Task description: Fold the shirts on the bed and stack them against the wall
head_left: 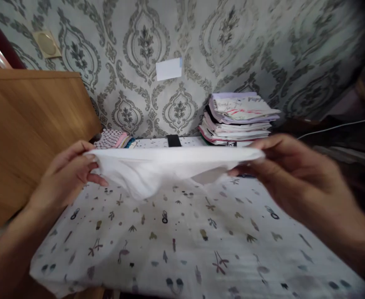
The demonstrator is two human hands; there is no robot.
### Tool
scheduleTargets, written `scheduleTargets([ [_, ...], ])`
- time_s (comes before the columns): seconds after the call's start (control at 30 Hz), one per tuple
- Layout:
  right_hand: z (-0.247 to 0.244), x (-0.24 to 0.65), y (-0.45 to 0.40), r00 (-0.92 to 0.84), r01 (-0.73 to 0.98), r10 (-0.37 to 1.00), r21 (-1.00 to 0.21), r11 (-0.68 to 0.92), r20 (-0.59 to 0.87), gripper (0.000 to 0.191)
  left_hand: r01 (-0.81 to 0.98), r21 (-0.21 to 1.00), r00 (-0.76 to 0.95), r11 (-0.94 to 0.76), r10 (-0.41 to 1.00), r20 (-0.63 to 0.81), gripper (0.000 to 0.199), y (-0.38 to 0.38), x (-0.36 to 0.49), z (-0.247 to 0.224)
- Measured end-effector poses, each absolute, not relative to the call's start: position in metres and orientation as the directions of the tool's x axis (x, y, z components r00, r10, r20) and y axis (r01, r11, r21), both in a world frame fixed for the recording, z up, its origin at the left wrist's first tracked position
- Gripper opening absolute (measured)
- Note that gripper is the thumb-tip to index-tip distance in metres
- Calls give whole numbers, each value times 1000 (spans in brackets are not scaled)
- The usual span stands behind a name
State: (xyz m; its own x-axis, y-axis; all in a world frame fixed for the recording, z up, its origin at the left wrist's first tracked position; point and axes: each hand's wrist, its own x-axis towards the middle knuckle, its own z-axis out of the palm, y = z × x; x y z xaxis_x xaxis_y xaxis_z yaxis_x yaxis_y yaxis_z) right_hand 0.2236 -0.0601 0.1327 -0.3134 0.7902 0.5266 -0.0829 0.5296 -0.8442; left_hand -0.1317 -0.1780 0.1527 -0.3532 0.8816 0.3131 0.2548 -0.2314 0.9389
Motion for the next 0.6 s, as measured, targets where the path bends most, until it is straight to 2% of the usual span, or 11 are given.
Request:
scheduleTargets([
  [0.07, 152, 219, -50, -224, -117, 766, -797, 593, 603, 18, 224, 931, -388, -289, 850, 357, 8, -171, -133, 171],
  [0.13, 156, 207, -29, -230, -98, 715, -746, 658, 661, 22, 236, 921, -389, -309, 839, 381, 12, -155, -136, 179],
  [0.23, 150, 182, 20, -288, 26, 665, -689, 724, 689, 24, 289, 903, -388, -317, 824, 413, 16, -118, -149, 179],
  [0.37, 156, 158, 73, -202, 144, 570, -551, 822, 796, 19, 397, 812, -420, -428, 702, 575, 25, -78, -166, 191],
  [0.5, 181, 161, 65, -114, 197, 411, -385, 902, 904, 19, 499, 635, -338, -590, 542, 769, 28, -85, -168, 214],
  [0.6, 175, 175, 33, -153, 234, 369, -329, 915, 917, 22, 528, 611, -269, -590, 566, 779, 27, -112, -162, 211],
])
